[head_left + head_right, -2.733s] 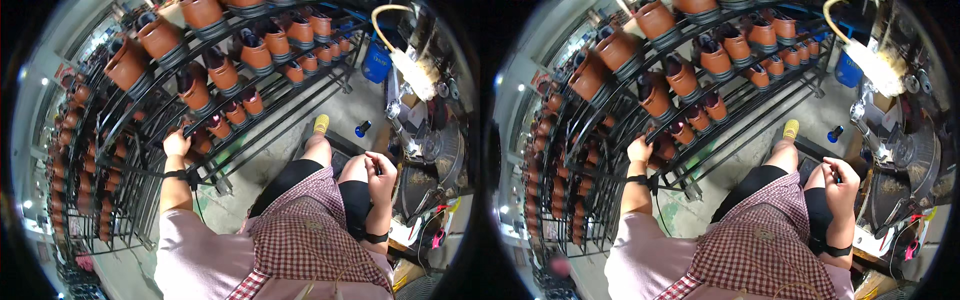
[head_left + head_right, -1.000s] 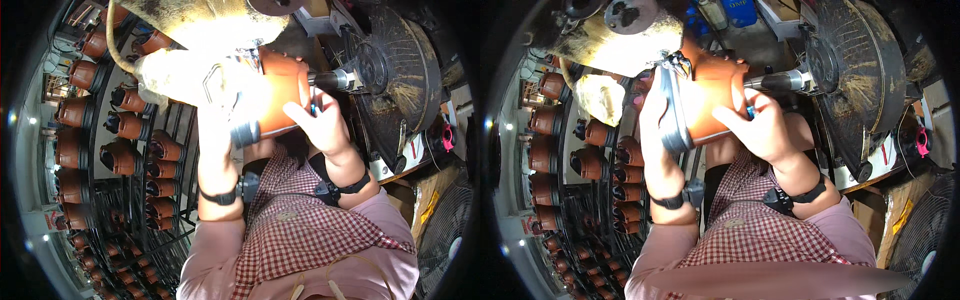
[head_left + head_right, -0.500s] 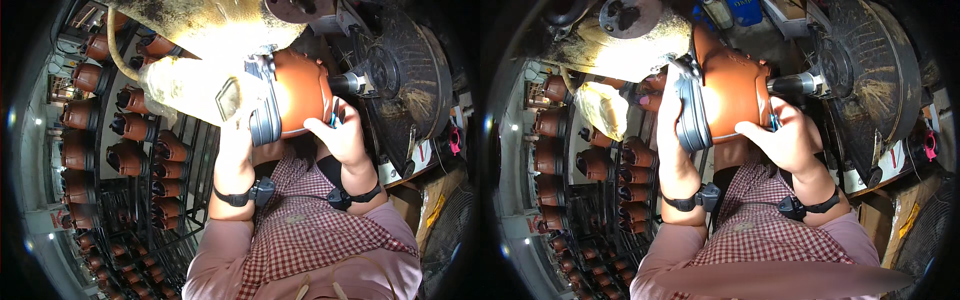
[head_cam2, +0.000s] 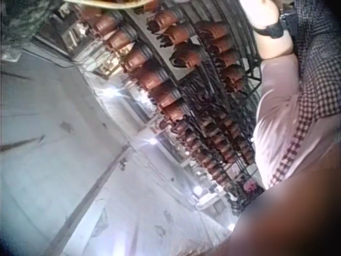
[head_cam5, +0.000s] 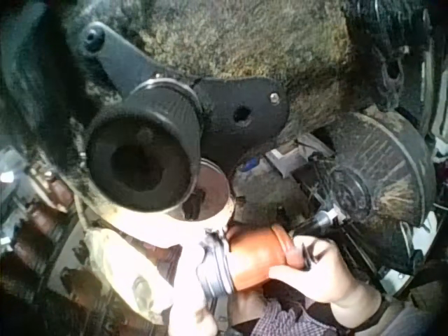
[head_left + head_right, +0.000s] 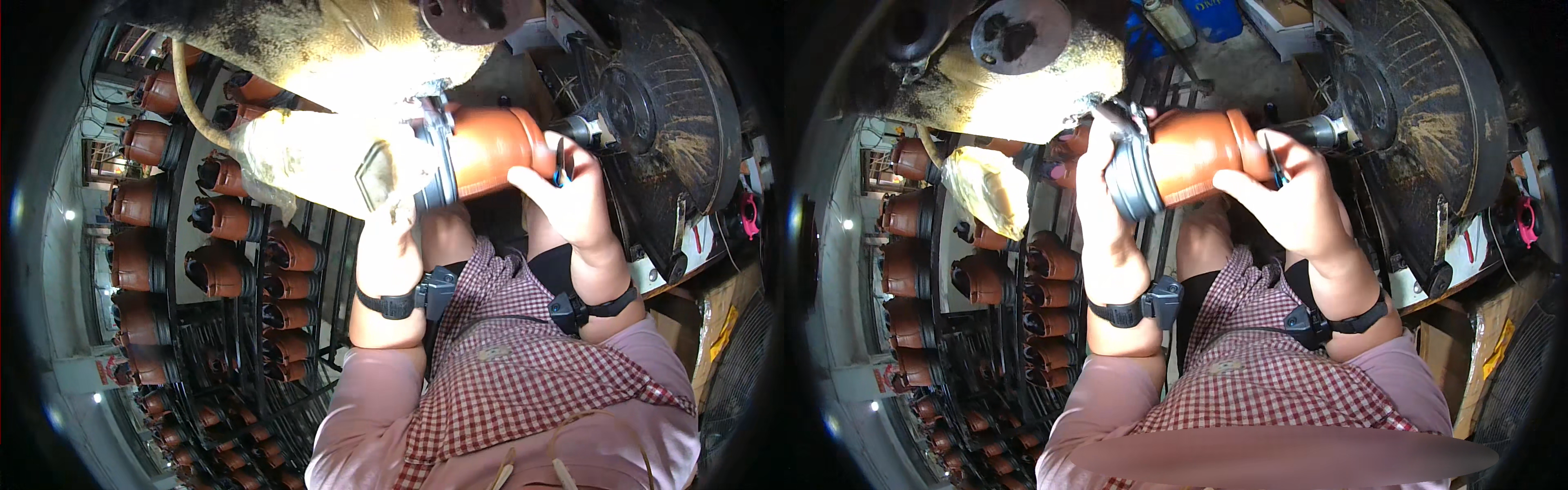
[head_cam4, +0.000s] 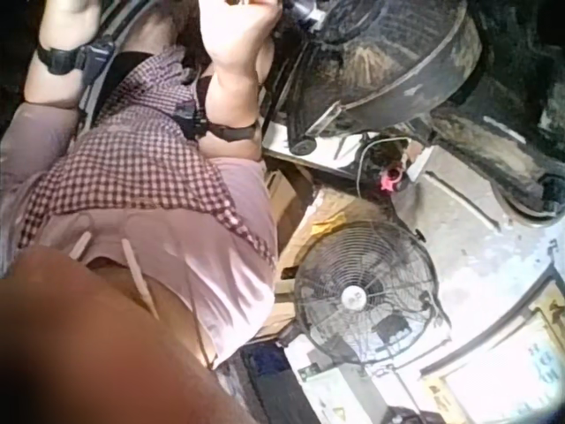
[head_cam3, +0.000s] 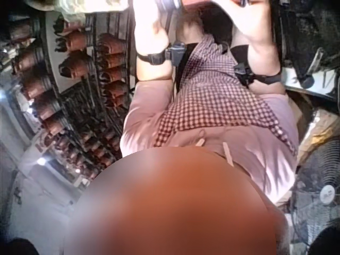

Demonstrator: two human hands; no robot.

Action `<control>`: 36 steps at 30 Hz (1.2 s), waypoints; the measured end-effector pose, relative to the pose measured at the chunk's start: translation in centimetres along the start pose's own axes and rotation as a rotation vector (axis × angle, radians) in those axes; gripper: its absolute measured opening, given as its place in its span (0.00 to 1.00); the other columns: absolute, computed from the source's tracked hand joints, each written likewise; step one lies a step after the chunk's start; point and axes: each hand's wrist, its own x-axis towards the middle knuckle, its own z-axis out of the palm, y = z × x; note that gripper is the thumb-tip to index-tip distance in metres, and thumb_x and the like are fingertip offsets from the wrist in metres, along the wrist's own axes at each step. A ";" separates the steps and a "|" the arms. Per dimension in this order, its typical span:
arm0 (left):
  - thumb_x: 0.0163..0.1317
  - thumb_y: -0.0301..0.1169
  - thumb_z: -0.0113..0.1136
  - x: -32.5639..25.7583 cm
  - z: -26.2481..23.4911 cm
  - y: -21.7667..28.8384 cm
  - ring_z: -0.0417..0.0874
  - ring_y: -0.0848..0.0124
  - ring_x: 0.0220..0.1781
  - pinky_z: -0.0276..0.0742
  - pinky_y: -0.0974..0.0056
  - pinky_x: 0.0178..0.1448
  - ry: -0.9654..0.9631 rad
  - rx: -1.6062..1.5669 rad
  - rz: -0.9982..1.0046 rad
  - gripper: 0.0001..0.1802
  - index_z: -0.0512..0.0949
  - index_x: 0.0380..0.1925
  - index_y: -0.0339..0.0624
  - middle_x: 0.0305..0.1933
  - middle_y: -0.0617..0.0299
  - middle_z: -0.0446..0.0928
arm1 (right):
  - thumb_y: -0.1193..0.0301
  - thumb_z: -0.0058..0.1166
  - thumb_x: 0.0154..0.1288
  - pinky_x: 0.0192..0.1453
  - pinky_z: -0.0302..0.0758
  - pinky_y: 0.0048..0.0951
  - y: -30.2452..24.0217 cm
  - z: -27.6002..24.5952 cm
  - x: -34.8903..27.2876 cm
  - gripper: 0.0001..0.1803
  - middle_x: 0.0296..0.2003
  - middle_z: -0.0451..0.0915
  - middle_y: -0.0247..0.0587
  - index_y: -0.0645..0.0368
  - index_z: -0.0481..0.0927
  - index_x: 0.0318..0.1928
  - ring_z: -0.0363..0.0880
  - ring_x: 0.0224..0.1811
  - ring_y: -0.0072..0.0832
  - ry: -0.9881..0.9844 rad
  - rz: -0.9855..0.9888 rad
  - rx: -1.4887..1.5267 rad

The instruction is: The recorder uses a industrial polishing machine to buff the soles and edges of leather boots.

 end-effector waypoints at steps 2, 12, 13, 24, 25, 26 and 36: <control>0.67 0.35 0.53 0.0 -0.1 0.0 0.74 0.71 0.57 0.69 0.66 0.61 -0.005 -0.024 -0.006 0.25 0.65 0.61 0.35 0.56 0.58 0.73 | 0.78 0.64 0.57 0.35 0.69 0.15 1.1 -0.5 -0.1 0.10 0.29 0.77 0.23 0.61 0.79 0.39 0.69 0.30 0.10 0.024 -0.001 0.087; 0.69 0.32 0.51 -0.2 -0.6 -1.0 0.72 0.70 0.59 0.68 0.66 0.63 -0.005 -0.129 -0.011 0.23 0.64 0.62 0.36 0.58 0.57 0.71 | 0.78 0.66 0.53 0.23 0.54 0.22 -0.5 -1.0 -0.3 0.18 0.17 0.58 0.27 0.61 0.65 0.21 0.53 0.21 0.15 0.094 -0.201 -0.345; 0.70 0.35 0.51 -0.2 -0.6 -1.2 0.72 0.71 0.58 0.68 0.66 0.62 0.039 -0.049 -0.054 0.24 0.64 0.62 0.37 0.57 0.58 0.72 | 0.78 0.65 0.53 0.23 0.54 0.22 -0.6 -1.1 -0.2 0.18 0.16 0.58 0.27 0.61 0.65 0.21 0.53 0.20 0.15 0.090 -0.211 -0.358; 0.56 0.43 0.61 -6.2 0.4 -2.7 0.68 0.58 0.61 0.63 0.58 0.66 -0.202 0.346 0.390 0.59 0.28 0.70 0.29 0.66 0.42 0.59 | 0.75 0.59 0.62 0.28 0.59 0.18 -0.2 -1.0 1.4 0.12 0.20 0.62 0.20 0.62 0.71 0.24 0.58 0.25 0.09 0.099 -0.025 -0.116; 0.56 0.45 0.60 -6.5 0.6 -2.3 0.67 0.59 0.62 0.62 0.58 0.66 -0.220 0.316 0.337 0.59 0.30 0.70 0.28 0.67 0.42 0.58 | 0.74 0.58 0.64 0.29 0.60 0.18 0.1 -1.2 1.9 0.11 0.21 0.63 0.20 0.62 0.72 0.26 0.59 0.26 0.09 0.099 -0.045 -0.096; 0.56 0.47 0.59 -6.8 0.7 -2.1 0.66 0.59 0.63 0.61 0.58 0.67 -0.238 0.285 0.284 0.58 0.32 0.70 0.26 0.67 0.42 0.58 | 0.73 0.56 0.65 0.31 0.62 0.18 0.2 -1.2 2.0 0.10 0.22 0.64 0.21 0.63 0.73 0.28 0.60 0.27 0.10 0.100 -0.065 -0.076; 0.55 0.37 0.60 -3.2 1.2 -1.2 0.72 0.68 0.52 0.66 0.64 0.60 -0.025 0.281 0.329 0.44 0.55 0.68 0.26 0.54 0.55 0.72 | 0.71 0.39 0.71 0.53 0.70 0.34 8.8 -3.2 -0.1 0.15 0.44 0.79 0.52 0.64 0.79 0.46 0.77 0.48 0.40 0.431 -0.372 -0.773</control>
